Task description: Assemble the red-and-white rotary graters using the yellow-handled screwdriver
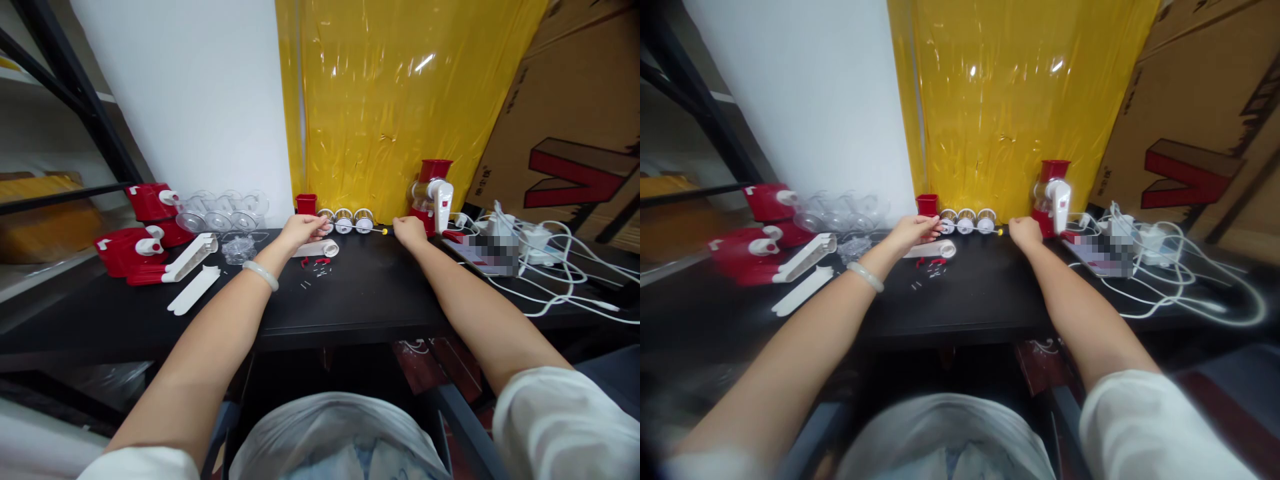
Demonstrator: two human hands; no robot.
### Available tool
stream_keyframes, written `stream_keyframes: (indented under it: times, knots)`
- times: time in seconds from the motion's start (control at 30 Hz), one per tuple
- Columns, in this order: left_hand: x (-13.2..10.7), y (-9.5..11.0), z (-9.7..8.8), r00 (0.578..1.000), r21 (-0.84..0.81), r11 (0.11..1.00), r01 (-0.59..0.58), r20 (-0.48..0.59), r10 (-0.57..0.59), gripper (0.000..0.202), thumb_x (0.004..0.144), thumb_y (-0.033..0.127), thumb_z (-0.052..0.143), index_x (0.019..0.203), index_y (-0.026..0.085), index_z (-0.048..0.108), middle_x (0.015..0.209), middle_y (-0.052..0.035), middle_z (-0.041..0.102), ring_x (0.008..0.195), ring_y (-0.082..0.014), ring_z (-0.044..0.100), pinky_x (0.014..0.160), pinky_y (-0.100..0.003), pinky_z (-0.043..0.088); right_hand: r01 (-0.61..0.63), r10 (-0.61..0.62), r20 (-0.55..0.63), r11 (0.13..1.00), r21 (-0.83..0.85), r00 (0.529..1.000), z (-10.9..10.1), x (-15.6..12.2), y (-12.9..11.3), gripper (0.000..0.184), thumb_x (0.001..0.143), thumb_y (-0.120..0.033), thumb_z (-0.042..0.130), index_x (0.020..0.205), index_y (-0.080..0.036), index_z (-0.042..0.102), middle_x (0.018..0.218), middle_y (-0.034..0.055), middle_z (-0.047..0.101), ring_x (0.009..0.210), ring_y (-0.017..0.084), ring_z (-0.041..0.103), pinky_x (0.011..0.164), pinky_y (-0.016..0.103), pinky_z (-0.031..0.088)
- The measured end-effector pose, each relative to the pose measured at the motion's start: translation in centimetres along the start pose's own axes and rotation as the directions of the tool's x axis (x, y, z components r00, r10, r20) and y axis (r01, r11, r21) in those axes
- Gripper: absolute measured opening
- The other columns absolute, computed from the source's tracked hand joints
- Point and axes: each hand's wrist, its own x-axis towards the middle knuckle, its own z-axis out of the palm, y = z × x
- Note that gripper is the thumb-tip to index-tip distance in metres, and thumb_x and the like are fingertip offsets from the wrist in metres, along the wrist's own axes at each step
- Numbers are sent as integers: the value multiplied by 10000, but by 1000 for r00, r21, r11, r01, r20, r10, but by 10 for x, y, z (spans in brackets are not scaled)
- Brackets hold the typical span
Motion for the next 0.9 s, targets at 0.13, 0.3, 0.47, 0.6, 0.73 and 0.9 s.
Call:
stream_keyframes:
  times: [0.13,0.3,0.47,0.6,0.73,0.9]
  knots:
    - [0,0,0,1000,42,999,-11,23,10,336,735,462,751,819,138,723,969,-92,743,710,-78,629,667,-213,499,4,-4,-11,1000,-12,1000,-1,-2,-2,414,850,-372,430,930,-156,774,975,161,727,968,292,669,763,314,480]
    - [0,-1,-1,1000,73,997,-19,16,18,390,704,503,762,852,144,730,935,-96,748,746,-106,652,720,-257,523,6,-6,-13,1000,-27,1000,-3,-5,-5,420,855,-369,419,917,-155,774,967,161,730,966,295,671,762,318,486]
    - [0,-1,1,999,142,989,-33,-29,38,433,699,534,755,863,134,731,853,-98,749,747,-124,656,704,-256,532,-7,7,-19,1000,-17,1000,-4,-6,-6,424,856,-379,427,928,-149,776,975,172,729,965,294,671,767,321,489]
    - [2,-2,2,997,126,991,-40,-54,47,428,679,517,777,849,127,730,876,-104,751,728,-115,650,677,-238,530,-18,17,-17,1000,-22,1000,-4,-6,-7,415,852,-376,440,947,-148,774,997,174,726,978,292,669,776,325,492]
    - [3,-3,1,998,102,994,-28,-57,34,366,687,465,785,832,132,736,937,-101,751,707,-95,641,653,-215,517,-19,19,5,999,-29,1000,-5,-7,-7,418,853,-369,429,961,-153,770,1017,170,722,993,306,665,786,342,492]
    - [3,-3,1,997,84,996,-18,-72,24,326,679,433,795,800,134,745,917,-90,754,677,-83,626,636,-205,504,-21,22,11,999,-38,1000,-5,-8,-8,412,856,-376,440,956,-148,769,1009,173,721,1003,303,663,805,338,489]
